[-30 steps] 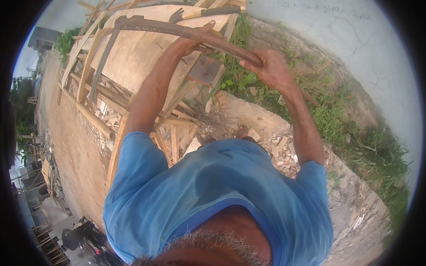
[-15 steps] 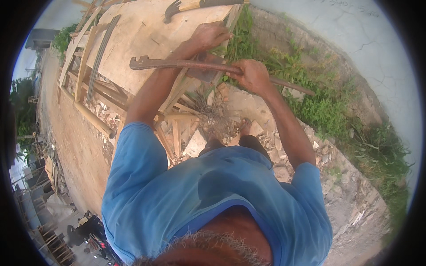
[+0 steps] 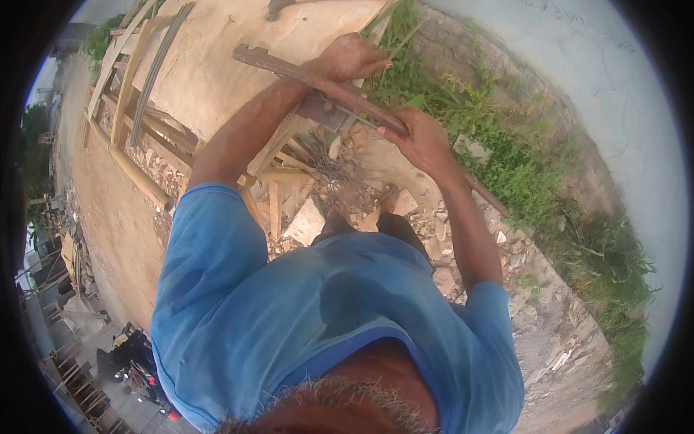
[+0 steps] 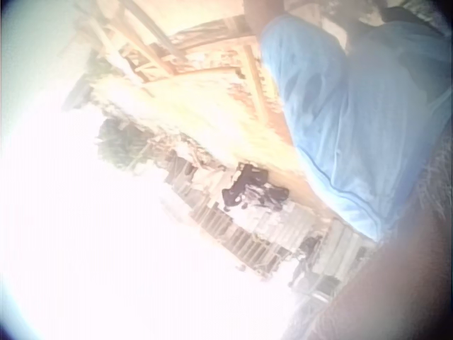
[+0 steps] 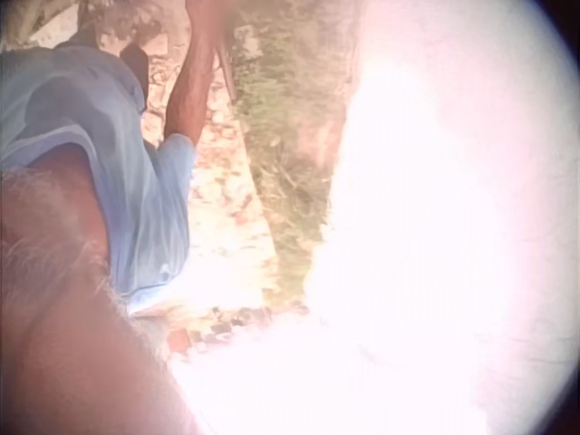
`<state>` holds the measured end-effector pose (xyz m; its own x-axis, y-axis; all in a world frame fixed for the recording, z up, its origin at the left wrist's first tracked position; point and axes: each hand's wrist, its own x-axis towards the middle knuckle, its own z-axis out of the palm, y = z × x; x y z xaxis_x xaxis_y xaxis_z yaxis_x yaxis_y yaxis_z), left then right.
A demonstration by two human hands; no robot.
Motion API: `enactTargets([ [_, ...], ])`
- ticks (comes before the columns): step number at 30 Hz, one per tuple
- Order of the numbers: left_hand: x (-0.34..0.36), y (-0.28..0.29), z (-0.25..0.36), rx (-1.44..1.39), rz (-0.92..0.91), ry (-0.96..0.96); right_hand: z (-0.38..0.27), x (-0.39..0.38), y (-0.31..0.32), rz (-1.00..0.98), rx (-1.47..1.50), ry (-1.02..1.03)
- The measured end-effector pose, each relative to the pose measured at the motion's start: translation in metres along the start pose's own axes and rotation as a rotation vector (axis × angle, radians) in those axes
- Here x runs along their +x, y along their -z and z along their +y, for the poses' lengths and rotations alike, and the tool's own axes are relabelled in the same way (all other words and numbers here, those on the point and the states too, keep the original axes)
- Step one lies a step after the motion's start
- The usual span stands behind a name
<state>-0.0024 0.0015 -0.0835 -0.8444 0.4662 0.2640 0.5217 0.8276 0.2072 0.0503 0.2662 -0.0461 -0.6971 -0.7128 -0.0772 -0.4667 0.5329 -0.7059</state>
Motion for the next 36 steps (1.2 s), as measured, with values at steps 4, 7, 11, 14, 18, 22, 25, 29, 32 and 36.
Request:
enactTargets([
  [4,0.000,0.001,0.002,-0.003,-0.059,0.025,0.021,-0.033,0.049,-0.020,-0.132,-0.134],
  [7,0.001,-0.001,0.001,-0.027,-0.055,0.014,0.048,-0.057,0.082,0.016,-0.238,-0.167],
  [11,0.003,-0.009,-0.001,0.032,-0.095,0.046,0.079,-0.061,0.113,0.031,-0.477,-0.209],
  [14,0.002,-0.013,-0.001,0.059,-0.088,0.042,0.090,-0.045,0.133,-0.064,-0.603,-0.240],
  [18,0.002,-0.013,0.000,0.021,-0.054,0.059,0.094,-0.003,0.156,-0.221,-0.688,-0.116],
  [22,0.001,-0.007,0.003,0.079,-0.128,0.074,0.092,0.040,0.171,-0.314,-0.745,0.032],
  [25,0.001,-0.005,0.004,0.057,-0.054,0.045,0.093,0.070,0.171,-0.308,-0.748,0.180],
  [29,0.001,-0.007,0.003,0.063,-0.083,0.054,0.101,0.104,0.172,-0.332,-0.834,0.264],
  [32,0.001,-0.011,0.001,0.068,-0.038,0.028,0.107,0.126,0.166,-0.304,-0.927,0.324],
  [36,0.000,-0.016,0.001,0.049,-0.012,0.037,0.111,0.138,0.162,-0.276,-0.950,0.340],
])
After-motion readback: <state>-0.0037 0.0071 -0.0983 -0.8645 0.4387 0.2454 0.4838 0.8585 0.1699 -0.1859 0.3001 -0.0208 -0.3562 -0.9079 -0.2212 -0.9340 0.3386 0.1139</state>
